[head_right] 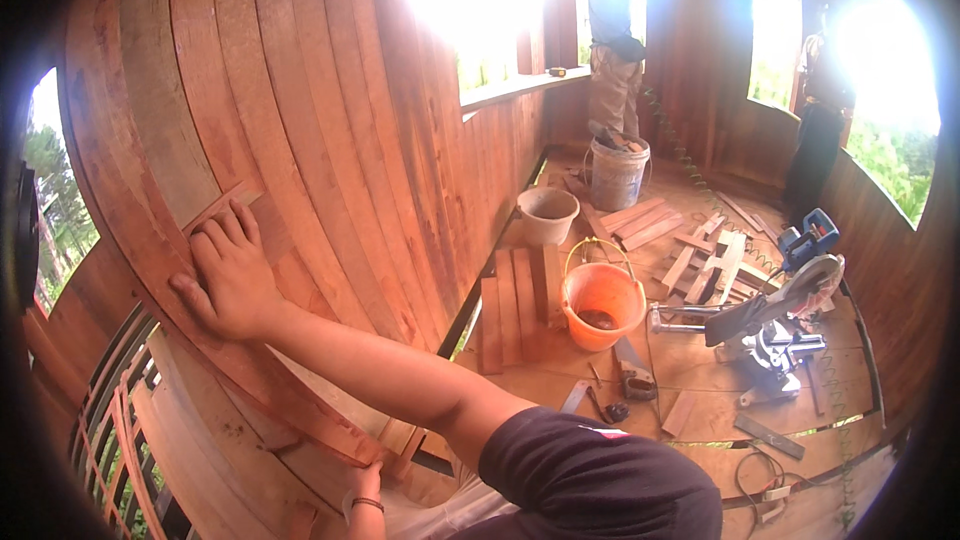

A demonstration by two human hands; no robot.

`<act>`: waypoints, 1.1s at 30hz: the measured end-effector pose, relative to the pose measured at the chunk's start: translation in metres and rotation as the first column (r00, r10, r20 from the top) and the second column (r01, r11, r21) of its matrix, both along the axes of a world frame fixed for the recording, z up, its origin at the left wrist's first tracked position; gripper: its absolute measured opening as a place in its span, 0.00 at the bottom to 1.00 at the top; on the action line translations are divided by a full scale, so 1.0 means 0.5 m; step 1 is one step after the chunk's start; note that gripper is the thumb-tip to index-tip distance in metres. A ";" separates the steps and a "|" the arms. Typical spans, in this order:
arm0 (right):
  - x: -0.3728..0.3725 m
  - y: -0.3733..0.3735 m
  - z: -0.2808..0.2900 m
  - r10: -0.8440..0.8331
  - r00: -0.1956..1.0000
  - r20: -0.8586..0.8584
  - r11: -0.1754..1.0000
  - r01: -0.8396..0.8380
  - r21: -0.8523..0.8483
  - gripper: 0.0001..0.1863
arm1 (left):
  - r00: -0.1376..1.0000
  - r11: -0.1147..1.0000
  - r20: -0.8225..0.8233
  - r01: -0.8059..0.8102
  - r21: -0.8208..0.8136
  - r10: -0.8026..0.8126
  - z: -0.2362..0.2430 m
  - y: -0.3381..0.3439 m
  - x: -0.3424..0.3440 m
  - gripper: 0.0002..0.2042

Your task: The person installs wooden planks onto a curved wall structure. They position each plank, align it with the existing wall, and secure it using a nail gun. The person also uses a hammer to adjust the fit of the planks.

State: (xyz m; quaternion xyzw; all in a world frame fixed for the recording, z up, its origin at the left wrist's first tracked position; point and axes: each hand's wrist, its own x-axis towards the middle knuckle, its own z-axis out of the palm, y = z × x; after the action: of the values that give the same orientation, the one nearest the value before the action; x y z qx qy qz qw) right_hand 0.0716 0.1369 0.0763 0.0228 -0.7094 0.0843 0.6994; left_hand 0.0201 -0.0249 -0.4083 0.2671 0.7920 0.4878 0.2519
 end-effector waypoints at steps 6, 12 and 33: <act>-0.006 -0.014 0.014 0.020 1.000 -0.018 1.000 -0.019 0.018 0.21 | 1.000 0.998 -0.010 0.017 0.066 -0.016 -0.038 -0.008 -0.034 0.33; -0.005 -0.011 0.010 0.006 1.000 -0.024 1.000 -0.005 0.025 0.22 | 1.000 1.000 0.025 0.012 0.029 -0.013 -0.032 -0.005 -0.026 0.35; -0.006 0.005 0.005 -0.062 0.998 -0.032 0.996 0.064 0.065 0.19 | 0.712 0.785 -0.592 0.093 0.612 0.377 0.598 0.025 -0.005 0.50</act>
State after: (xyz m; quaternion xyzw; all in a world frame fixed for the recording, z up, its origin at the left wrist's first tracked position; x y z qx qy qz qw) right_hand 0.0684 0.1393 0.0787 0.0247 -0.7016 0.0382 0.7111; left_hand 0.0176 -0.0126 -0.1093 0.4282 0.6485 0.5970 -0.1991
